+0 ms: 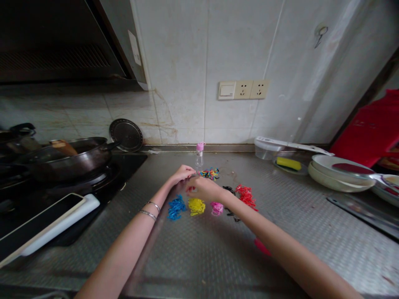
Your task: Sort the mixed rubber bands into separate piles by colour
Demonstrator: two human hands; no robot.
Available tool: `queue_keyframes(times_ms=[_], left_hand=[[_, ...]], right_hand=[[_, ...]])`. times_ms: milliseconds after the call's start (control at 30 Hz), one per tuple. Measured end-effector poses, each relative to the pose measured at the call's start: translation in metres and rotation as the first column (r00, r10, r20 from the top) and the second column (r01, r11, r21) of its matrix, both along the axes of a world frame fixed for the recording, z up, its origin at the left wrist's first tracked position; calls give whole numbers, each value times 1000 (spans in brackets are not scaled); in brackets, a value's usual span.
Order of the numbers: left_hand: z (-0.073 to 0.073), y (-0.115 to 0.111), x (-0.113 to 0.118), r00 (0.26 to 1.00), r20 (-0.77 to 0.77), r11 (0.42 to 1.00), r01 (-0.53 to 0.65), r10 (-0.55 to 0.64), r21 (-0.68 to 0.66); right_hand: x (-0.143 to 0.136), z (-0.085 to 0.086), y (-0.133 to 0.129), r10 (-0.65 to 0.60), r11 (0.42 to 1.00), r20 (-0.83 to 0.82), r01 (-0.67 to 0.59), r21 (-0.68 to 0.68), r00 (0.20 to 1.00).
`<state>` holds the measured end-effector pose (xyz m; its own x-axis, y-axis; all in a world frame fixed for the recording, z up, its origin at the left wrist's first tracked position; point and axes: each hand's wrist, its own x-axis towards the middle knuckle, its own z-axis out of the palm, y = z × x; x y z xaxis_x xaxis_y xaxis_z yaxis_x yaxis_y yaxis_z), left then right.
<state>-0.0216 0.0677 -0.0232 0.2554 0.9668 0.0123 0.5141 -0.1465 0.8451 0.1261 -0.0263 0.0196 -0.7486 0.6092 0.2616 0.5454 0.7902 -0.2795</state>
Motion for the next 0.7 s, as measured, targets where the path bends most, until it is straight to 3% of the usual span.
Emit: queue_keyframes(times_ms=[200, 367, 533, 700], left_hand=[[3, 3, 5, 998, -3, 998, -57, 57, 2], [2, 6, 14, 995, -98, 982, 52, -34, 182], [7, -2, 23, 960, -274, 940, 140, -53, 310], [11, -10, 27, 920, -382, 908, 228, -83, 351]], right_hand=[[61, 12, 43, -197, 980, -140, 193, -43, 970], [102, -3, 69, -377, 926, -128, 369, -80, 917], [116, -25, 77, -468, 881, -54, 461, -109, 882], [117, -27, 76, -492, 867, -20, 488, -106, 870]])
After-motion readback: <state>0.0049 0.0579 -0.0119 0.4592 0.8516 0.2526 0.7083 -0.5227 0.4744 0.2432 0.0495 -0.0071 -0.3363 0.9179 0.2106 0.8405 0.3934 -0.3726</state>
